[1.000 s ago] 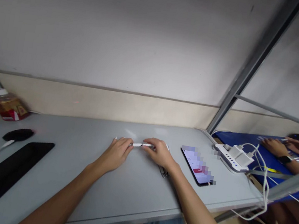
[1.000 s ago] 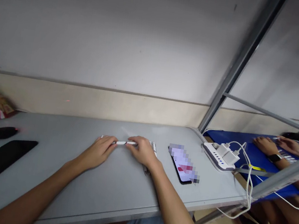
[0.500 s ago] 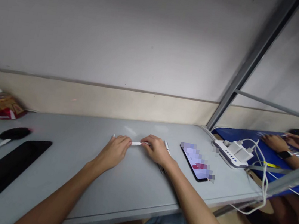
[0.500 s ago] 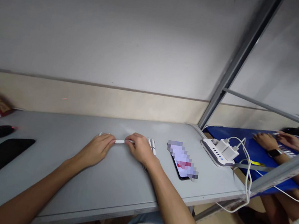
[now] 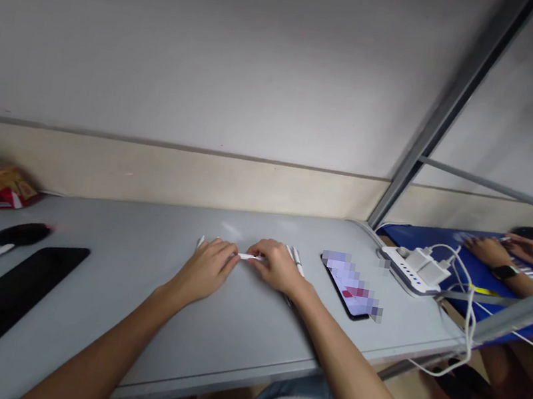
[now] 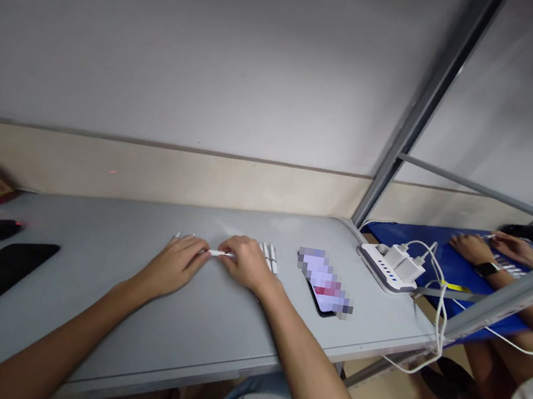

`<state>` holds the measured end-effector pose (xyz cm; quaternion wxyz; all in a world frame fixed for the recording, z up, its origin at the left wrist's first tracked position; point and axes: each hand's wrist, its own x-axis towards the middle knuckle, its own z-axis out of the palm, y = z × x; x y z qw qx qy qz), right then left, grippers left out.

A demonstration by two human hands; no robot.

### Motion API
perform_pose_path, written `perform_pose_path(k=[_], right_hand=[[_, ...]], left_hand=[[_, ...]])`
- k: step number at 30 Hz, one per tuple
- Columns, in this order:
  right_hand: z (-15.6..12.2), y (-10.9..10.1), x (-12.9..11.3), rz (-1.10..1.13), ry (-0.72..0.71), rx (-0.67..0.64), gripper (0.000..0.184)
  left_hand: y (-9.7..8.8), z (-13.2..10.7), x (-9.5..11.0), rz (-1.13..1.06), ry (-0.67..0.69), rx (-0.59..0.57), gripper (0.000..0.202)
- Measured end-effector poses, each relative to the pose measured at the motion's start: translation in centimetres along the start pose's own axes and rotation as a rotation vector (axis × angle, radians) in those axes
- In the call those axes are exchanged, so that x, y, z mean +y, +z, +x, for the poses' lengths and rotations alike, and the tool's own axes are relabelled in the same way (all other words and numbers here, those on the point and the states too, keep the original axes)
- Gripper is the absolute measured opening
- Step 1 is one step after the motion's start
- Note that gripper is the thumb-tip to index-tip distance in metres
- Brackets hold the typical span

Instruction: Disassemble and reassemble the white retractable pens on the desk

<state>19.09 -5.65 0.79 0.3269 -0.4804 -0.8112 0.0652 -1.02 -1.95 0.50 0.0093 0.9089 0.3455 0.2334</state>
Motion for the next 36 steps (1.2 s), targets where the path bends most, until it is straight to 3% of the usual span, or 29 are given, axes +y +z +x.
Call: perform_pose_path(k=[9,14,18,23,28,36], right_hand=[[0.0,0.1,0.7,-0.185,0.024,0.082,0.025],[0.3,-0.2,1.3,0.112,0.199,0.265,0.013],[0.5,-0.2,1.5,0.323,0.306,0.327,0.014],[0.2,-0.2,1.5,0.103,0.152,0.266,0.017],[0.1,0.1,0.9,0.024,0.054,0.157,0.022],[0.1,0.7,0.9,-0.005,-0.005,0.103,0.028]], left_hand=[[0.3,0.0,-0.4,-0.056,0.019,-0.025,0.031],[-0.3,0.5,-1.0,-0.179,-0.020,0.096,0.031],[-0.8,0.7,-1.1,-0.172,-0.043,0.180,0.028],[-0.6,0.4,-1.0,-0.071,-0.019,0.094,0.027],[-0.2,0.3,-0.4,-0.020,0.006,0.042,0.027],[0.4,0.5,1.0,-0.115,-0.044,0.086,0.029]])
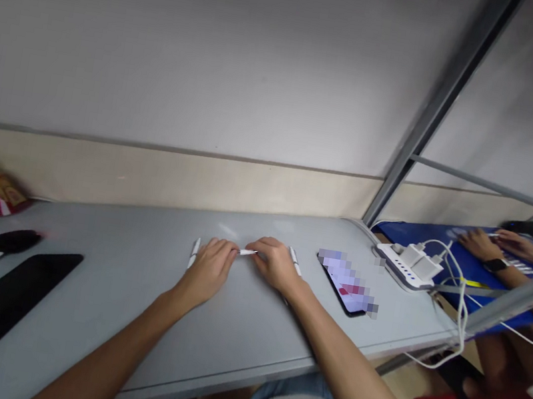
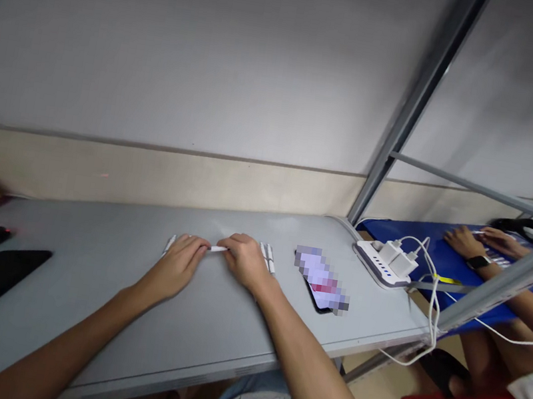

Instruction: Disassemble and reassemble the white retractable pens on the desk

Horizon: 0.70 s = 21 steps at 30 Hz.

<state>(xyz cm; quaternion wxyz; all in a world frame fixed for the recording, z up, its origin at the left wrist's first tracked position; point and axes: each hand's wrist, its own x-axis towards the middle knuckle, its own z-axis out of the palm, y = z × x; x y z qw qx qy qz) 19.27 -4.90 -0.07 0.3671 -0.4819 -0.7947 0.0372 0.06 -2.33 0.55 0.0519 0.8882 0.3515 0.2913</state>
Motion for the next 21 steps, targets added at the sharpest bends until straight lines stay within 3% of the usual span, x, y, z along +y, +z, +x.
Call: perform_pose_path(k=[8,14,18,21], right_hand=[[-0.2,-0.4,-0.6,0.026,-0.046,-0.095,0.028],[-0.1,-0.2,-1.0,-0.156,-0.023,-0.095,0.028],[-0.1,-0.1,-1.1,-0.267,-0.001,-0.095,0.026],[-0.2,-0.1,-1.1,-0.255,0.000,-0.122,0.026]], left_hand=[[-0.5,0.1,-0.1,0.007,0.053,0.036,0.018],[-0.3,0.0,-0.5,0.057,0.000,0.036,0.023],[-0.1,0.0,-0.8,0.092,-0.021,-0.042,0.029],[-0.3,0.0,-0.7,0.089,-0.010,-0.027,0.019]])
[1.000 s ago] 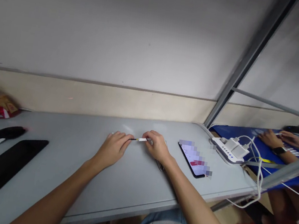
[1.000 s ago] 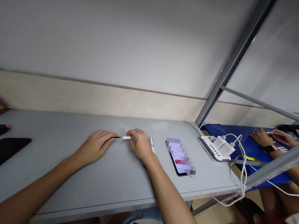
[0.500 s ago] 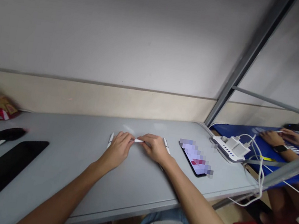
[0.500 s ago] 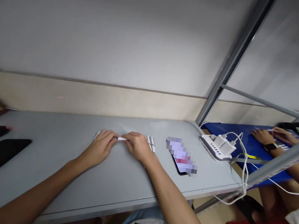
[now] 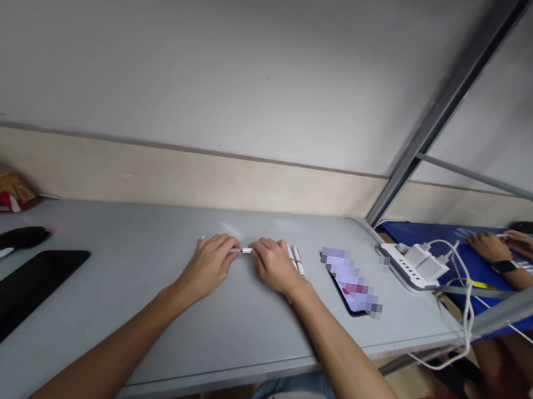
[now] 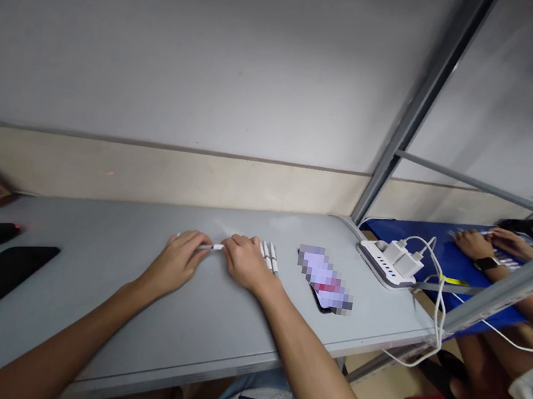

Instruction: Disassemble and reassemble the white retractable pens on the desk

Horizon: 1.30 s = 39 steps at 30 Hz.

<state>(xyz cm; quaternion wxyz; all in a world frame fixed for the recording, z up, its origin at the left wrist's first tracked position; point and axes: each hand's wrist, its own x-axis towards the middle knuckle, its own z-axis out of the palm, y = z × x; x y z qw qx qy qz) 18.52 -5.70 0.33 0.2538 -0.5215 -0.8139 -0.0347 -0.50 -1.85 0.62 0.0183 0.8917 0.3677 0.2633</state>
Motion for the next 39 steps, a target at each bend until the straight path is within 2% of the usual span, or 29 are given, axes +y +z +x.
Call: perform_pose_path(k=[2,8,12,14,17,18,21,25,29,33,35,39], right_hand=[[0.0,0.0,-0.1,0.018,-0.002,-0.012,0.026],[0.0,-0.2,-0.2,0.054,-0.005,-0.020,0.023],[-0.1,0.0,0.1,0.131,-0.005,0.001,0.022],[-0.1,0.2,0.3,0.172,0.003,0.016,0.024],[0.0,0.3,0.5,0.169,-0.015,0.021,0.016],[0.0,0.2,0.4,0.155,-0.023,0.019,0.015],[0.1,0.0,0.2,0.126,-0.008,0.009,0.026],[-0.1,-0.5,0.2,0.227,0.049,0.011,0.023],[-0.1,-0.8,0.4,0.336,0.063,0.041,0.018],[0.0,-0.9,0.4,0.335,0.118,-0.008,0.030],[0.0,-1.1,0.3,0.367,0.099,0.006,0.024],[0.0,-1.2,0.1,0.420,0.031,0.084,0.025]], left_hand=[[-0.1,0.0,0.1,-0.008,0.007,0.007,0.016],[0.0,-0.2,0.4,0.056,0.016,-0.054,0.026],[-0.2,-0.2,0.4,0.037,0.020,-0.022,0.016],[-0.1,-0.2,0.2,0.029,0.017,-0.067,0.016],[0.2,-0.3,-0.2,0.054,0.018,-0.136,0.025],[0.2,-0.3,-0.3,0.070,0.022,-0.137,0.028],[0.0,-0.2,-0.4,0.111,0.047,-0.097,0.026],[-0.4,-0.1,-0.8,0.117,0.037,-0.069,0.022],[-0.8,-0.2,-1.1,0.047,-0.014,-0.113,0.025],[-1.3,-0.2,-1.0,-0.027,0.013,-0.146,0.030],[-1.4,-0.1,-1.3,-0.031,0.011,-0.131,0.031],[-1.3,0.1,-2.4,-0.032,0.004,-0.107,0.029]])
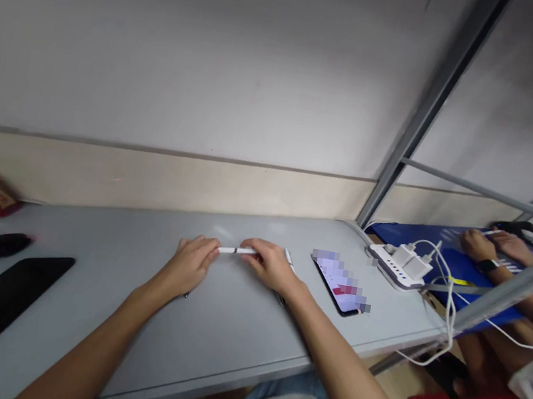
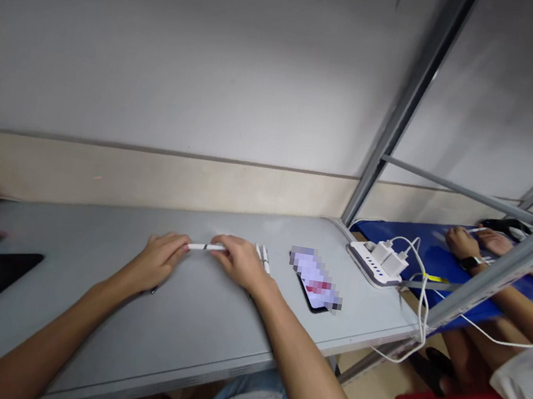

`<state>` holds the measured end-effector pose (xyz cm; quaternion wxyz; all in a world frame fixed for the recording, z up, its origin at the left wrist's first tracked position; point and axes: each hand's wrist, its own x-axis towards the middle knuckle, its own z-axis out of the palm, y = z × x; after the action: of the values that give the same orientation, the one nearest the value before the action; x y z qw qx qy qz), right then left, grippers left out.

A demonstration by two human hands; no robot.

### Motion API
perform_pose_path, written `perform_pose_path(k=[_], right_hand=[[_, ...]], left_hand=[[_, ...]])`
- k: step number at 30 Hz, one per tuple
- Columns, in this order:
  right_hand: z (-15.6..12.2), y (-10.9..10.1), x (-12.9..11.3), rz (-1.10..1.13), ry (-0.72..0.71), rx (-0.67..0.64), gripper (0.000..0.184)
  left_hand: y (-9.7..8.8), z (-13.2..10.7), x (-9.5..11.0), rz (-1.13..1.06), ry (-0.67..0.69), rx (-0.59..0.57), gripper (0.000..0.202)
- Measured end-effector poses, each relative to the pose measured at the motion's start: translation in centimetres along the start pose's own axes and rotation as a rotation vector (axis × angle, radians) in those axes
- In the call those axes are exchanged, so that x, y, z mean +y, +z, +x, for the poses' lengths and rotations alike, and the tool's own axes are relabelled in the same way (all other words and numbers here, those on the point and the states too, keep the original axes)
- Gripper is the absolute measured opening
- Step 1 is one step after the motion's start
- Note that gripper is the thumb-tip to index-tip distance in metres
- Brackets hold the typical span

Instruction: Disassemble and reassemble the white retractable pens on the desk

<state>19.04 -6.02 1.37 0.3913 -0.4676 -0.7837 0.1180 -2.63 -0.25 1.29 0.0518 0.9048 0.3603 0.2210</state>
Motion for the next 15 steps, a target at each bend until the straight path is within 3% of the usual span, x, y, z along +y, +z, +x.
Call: perform_pose_path(k=[5,10,12,15], right_hand=[[-0.1,0.1,-0.1,0.053,0.121,-0.107,0.026],[0.0,-0.3,0.2,0.550,0.316,-0.285,0.030],[0.3,-0.2,0.3,0.697,0.381,-0.210,0.032],[0.7,0.2,0.3,0.795,0.394,0.037,0.029]], left_hand=[[0.2,-0.2,-1.0,0.052,0.037,0.039,0.022],[0.1,-0.2,-0.5,0.047,0.103,0.060,0.025],[-0.1,-0.1,0.0,0.033,0.080,0.099,0.024],[-0.5,-0.1,1.0,-0.025,0.036,0.112,0.024]])
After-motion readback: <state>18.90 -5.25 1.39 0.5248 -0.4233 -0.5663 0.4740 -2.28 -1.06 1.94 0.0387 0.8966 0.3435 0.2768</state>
